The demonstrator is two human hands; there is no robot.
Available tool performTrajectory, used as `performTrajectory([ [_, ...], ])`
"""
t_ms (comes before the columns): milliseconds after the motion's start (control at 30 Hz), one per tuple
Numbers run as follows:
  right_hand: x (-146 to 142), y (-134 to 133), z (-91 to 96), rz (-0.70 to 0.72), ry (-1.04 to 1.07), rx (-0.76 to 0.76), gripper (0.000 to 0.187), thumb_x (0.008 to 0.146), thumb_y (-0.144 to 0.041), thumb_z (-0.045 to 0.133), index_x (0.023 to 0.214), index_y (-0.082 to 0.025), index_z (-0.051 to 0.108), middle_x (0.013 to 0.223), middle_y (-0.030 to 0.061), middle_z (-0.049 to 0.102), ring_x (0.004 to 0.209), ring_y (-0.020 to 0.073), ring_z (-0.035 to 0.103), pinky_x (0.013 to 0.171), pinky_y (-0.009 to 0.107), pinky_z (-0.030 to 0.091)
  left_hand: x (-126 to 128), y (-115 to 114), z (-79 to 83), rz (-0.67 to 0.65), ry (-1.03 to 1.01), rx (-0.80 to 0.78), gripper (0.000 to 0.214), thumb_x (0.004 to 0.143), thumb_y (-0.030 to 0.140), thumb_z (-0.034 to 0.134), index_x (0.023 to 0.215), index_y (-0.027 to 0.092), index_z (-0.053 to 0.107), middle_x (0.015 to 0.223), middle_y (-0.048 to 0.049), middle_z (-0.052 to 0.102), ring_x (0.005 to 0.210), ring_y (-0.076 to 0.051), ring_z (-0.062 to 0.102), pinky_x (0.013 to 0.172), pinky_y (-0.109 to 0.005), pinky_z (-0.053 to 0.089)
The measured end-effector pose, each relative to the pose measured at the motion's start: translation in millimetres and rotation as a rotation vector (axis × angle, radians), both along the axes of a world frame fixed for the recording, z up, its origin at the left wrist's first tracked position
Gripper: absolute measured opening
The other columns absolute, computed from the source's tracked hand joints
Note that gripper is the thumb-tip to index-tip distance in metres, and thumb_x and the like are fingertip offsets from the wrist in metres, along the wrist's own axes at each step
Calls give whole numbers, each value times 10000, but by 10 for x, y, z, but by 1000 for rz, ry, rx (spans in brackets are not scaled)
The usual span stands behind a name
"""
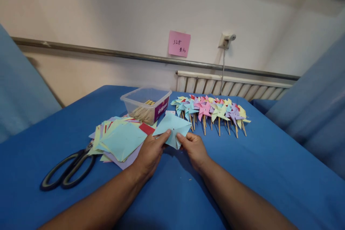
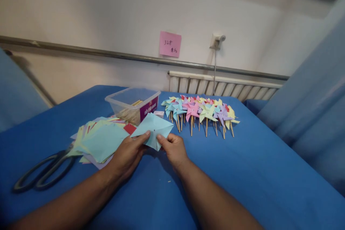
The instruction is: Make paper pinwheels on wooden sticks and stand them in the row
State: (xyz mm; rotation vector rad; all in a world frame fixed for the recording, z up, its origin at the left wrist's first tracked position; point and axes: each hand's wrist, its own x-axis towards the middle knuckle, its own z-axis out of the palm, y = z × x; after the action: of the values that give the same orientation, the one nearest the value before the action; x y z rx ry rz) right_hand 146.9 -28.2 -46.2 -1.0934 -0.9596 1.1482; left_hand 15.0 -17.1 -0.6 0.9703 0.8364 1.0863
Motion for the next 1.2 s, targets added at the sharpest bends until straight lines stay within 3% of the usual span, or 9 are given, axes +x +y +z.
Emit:
performTrajectory([
  [433, 11, 6, -35, 77, 126, -13, 351, 701, -480, 712, 719, -131, 676, 628, 18, 627, 529, 100, 497, 542, 238, 382, -22, 40, 14, -65, 49, 24, 260, 717, 354, 695, 790, 104, 714, 757, -98, 714, 681, -203, 633, 709, -326, 495],
  [600, -6, -10, -18, 70, 29, -5, 374, 687, -506, 713, 684, -134, 681, 579, 12, 617, 501, 97, 476, 522, 236, 371, -27, 15, -27, 31, 115, 92, 285, 689, 349, 723, 881, 138, 716, 835, -69, 723, 741, -205, 640, 738, -323, 489],
  [767, 29, -48, 0, 298, -133, 54, 378, 735, -495, 663, 595, -144, 663, 563, 24, 620, 527, 110, 515, 549, 245, 387, -64, 41, 33, 34, 126, 61, 264, 663, 376, 734, 714, 120, 689, 648, -46, 677, 587, -172, 595, 604, -290, 473],
  [867, 89, -27, -4, 421, -165, 92, 280, 724, -408, 689, 603, -160, 641, 587, 4, 609, 549, 105, 518, 573, 246, 404, -111, 94, 111, 29, 89, 45, 282, 641, 388, 747, 700, 122, 672, 616, -39, 661, 546, -168, 583, 550, -283, 465],
  [933, 130, 6, -4, 339, -145, 95, 197, 696, -352, 712, 669, -172, 636, 611, -13, 604, 548, 102, 515, 565, 242, 407, -143, 136, 162, 60, 76, 34, 322, 607, 369, 773, 787, 117, 685, 655, -47, 684, 553, -172, 598, 561, -287, 477],
  [1000, 165, 32, 20, 164, -116, 120, 163, 687, -308, 716, 775, -192, 642, 680, -12, 625, 561, 101, 521, 566, 239, 412, -172, 176, 200, 82, 87, 12, 409, 575, 332, 798, 901, 114, 683, 707, -62, 707, 571, -184, 620, 587, -304, 495],
  [1067, 192, 37, 68, 58, -73, 180, 255, 693, -268, 710, 936, -230, 642, 825, 7, 651, 609, 104, 536, 589, 241, 426, -195, 205, 224, 82, 117, 1, 471, 559, 303, 811, 967, 112, 673, 742, -78, 719, 588, -198, 636, 605, -319, 505],
  [1200, 222, -7, 165, 178, -38, 262, 478, 700, -245, 703, 1159, -312, 588, 959, 15, 639, 660, 116, 535, 622, 258, 445, -223, 201, 261, -8, 181, 2, 480, 546, 275, 819, 977, 118, 678, 753, -94, 725, 604, -214, 652, 598, -316, 506],
])
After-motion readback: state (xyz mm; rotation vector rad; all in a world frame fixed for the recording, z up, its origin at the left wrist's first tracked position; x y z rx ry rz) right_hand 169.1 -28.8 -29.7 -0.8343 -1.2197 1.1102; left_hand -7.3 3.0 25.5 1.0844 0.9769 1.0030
